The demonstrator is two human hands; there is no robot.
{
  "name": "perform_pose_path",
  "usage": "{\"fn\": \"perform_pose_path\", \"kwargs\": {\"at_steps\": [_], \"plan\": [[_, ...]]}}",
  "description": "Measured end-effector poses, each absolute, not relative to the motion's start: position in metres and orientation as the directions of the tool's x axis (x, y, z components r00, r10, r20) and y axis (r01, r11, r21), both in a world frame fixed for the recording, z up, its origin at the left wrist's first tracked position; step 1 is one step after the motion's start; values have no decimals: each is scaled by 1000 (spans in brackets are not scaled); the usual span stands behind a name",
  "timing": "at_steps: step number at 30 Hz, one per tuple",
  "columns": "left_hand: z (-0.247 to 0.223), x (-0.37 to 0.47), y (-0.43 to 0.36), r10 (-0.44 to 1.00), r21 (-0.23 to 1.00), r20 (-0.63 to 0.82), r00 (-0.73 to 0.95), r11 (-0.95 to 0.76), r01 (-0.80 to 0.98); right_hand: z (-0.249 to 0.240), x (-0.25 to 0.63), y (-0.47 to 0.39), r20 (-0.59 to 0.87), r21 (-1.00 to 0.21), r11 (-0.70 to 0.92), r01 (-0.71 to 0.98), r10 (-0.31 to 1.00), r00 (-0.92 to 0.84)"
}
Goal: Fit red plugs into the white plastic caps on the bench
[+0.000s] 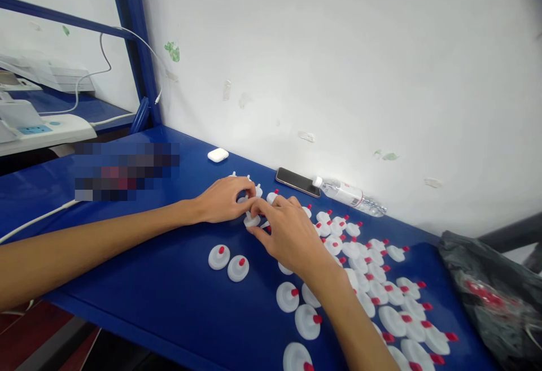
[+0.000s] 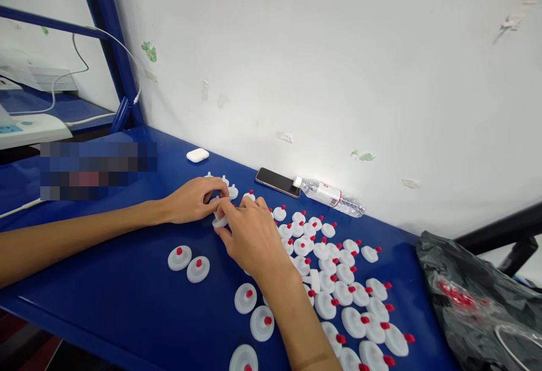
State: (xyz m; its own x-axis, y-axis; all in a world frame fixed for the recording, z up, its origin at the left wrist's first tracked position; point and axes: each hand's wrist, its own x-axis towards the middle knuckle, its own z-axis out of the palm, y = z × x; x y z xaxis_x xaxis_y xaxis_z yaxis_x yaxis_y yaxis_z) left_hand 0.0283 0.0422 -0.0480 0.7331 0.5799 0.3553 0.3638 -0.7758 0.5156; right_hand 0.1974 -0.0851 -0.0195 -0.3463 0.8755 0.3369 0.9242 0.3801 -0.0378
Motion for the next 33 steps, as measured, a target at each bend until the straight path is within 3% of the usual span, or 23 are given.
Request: {"fn": "perform_pose_path", "kwargs": {"at_steps": [17,27,30,33], "plan": [[-48,27,42,515,482,376,770,-818,312,-19,195,-80,213,-74,366,928,915,-344],[-49,29,41,534,498,377,756,-806,321,-15,196,-84,229,-86,397,914,901,-369],[-48,29,42,558,515,377,740,-790,333,-7,194,-88,308,-178,372,911,900,-307],[-47,29,42,565,525,370,737,-782,336,3,189,-97,243,-443,348,826,934,-263]]}}
